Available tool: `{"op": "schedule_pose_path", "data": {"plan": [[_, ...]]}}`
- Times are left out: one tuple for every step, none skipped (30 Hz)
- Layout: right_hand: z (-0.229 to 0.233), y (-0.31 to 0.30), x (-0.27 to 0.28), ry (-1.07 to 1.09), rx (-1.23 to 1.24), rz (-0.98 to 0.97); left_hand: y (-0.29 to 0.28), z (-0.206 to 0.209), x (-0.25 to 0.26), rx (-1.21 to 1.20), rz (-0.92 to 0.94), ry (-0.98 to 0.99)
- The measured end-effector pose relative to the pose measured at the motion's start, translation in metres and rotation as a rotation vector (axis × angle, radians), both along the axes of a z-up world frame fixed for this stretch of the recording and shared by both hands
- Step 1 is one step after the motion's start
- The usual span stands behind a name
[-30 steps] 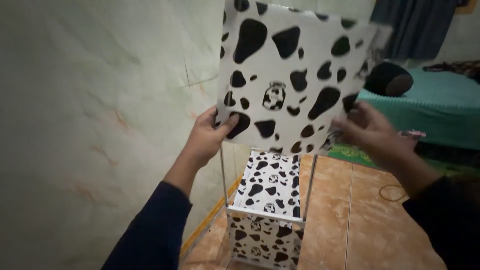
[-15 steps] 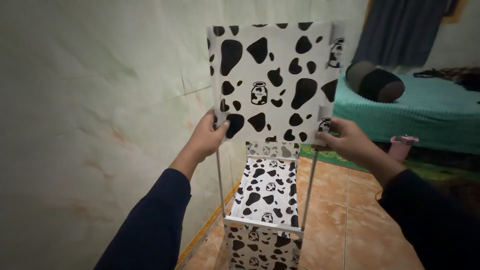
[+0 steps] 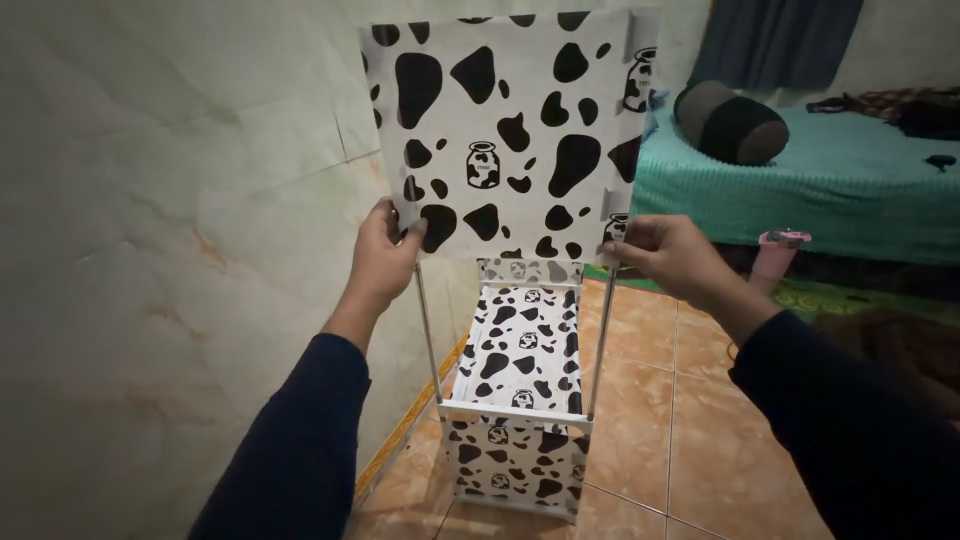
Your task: The person assembles a two-tier storage shelf by inserting metal rods into white plastic connectors and attaching cow-print fabric panels to form the sides and shelves. The person then stacks the completed unit onto an existing shelf.
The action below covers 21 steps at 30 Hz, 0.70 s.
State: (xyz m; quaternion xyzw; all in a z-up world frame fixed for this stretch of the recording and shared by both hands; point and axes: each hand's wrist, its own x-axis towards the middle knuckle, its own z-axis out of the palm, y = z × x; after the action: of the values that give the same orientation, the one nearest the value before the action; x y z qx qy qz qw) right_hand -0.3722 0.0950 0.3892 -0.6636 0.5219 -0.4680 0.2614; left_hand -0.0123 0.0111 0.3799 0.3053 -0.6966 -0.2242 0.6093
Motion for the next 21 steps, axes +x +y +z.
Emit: {"op": "schedule_pose_path", "data": {"plan": [[0.0, 0.0, 0.001, 0.007, 0.0, -0.011, 0.0, 0.0, 0.0, 0.002, 0.009, -0.004], [0.0, 0.002, 0.0, -0.002, -0.001, -0.008, -0.001, 0.0, -0.001, 0.001, 0.017, -0.007], [-0.001, 0.004, -0.001, -0.012, -0.001, -0.006, -0.002, 0.0, -0.003, 0.001, 0.024, -0.011], [-0.001, 0.004, -0.001, -0.021, -0.003, -0.001, -0.003, 0.0, -0.003, -0.009, 0.033, -0.007], [-0.002, 0.005, -0.001, -0.013, -0.006, -0.009, -0.005, -0.001, -0.004, -0.018, 0.041, -0.002], [-0.002, 0.004, 0.0, -0.008, -0.012, -0.011, -0.006, 0.0, -0.002, -0.03, 0.055, 0.0], [-0.001, 0.004, 0.001, -0.002, -0.018, -0.013, -0.007, 0.0, 0.0, -0.016, 0.042, 0.009], [-0.003, 0.003, 0.001, -0.004, -0.014, -0.014, -0.008, -0.001, 0.001, 0.001, 0.031, 0.019], [-0.003, 0.003, 0.001, -0.005, -0.01, -0.014, -0.009, -0.003, 0.001, 0.017, 0.02, 0.03], [-0.004, 0.002, 0.001, -0.006, -0.005, -0.012, -0.011, -0.004, 0.001, 0.025, 0.003, 0.044], [-0.005, 0.002, 0.001, 0.008, -0.006, -0.021, -0.012, -0.004, 0.001, 0.033, -0.015, 0.059], [-0.005, 0.003, 0.002, 0.021, -0.012, -0.029, -0.013, -0.003, 0.003, 0.036, -0.031, 0.073], [-0.005, 0.003, 0.003, 0.034, -0.018, -0.037, -0.013, -0.003, 0.006, 0.039, -0.005, 0.055], [-0.004, 0.002, 0.002, 0.04, -0.006, -0.037, -0.015, -0.005, 0.007, 0.044, 0.017, 0.041], [-0.004, 0.001, 0.003, 0.046, 0.005, -0.038, -0.016, -0.007, 0.009, 0.049, 0.039, 0.028], [-0.004, 0.001, 0.003, 0.054, 0.016, -0.039, -0.016, -0.008, 0.01, 0.068, 0.036, 0.017], [-0.003, 0.0, 0.003, 0.032, 0.015, -0.031, -0.016, -0.01, 0.012, 0.087, 0.034, 0.006], [-0.005, -0.001, 0.002, 0.011, 0.018, -0.026, -0.016, -0.015, 0.014, 0.11, 0.028, -0.005], [-0.006, -0.003, 0.003, -0.01, 0.021, -0.021, -0.018, -0.019, 0.017, 0.13, 0.044, -0.019], [-0.008, -0.004, 0.003, -0.002, 0.022, -0.034, -0.02, -0.022, 0.018, 0.149, 0.057, -0.034], [-0.009, -0.005, 0.002, 0.006, 0.023, -0.046, -0.021, -0.026, 0.02, 0.168, 0.07, -0.05]]}}
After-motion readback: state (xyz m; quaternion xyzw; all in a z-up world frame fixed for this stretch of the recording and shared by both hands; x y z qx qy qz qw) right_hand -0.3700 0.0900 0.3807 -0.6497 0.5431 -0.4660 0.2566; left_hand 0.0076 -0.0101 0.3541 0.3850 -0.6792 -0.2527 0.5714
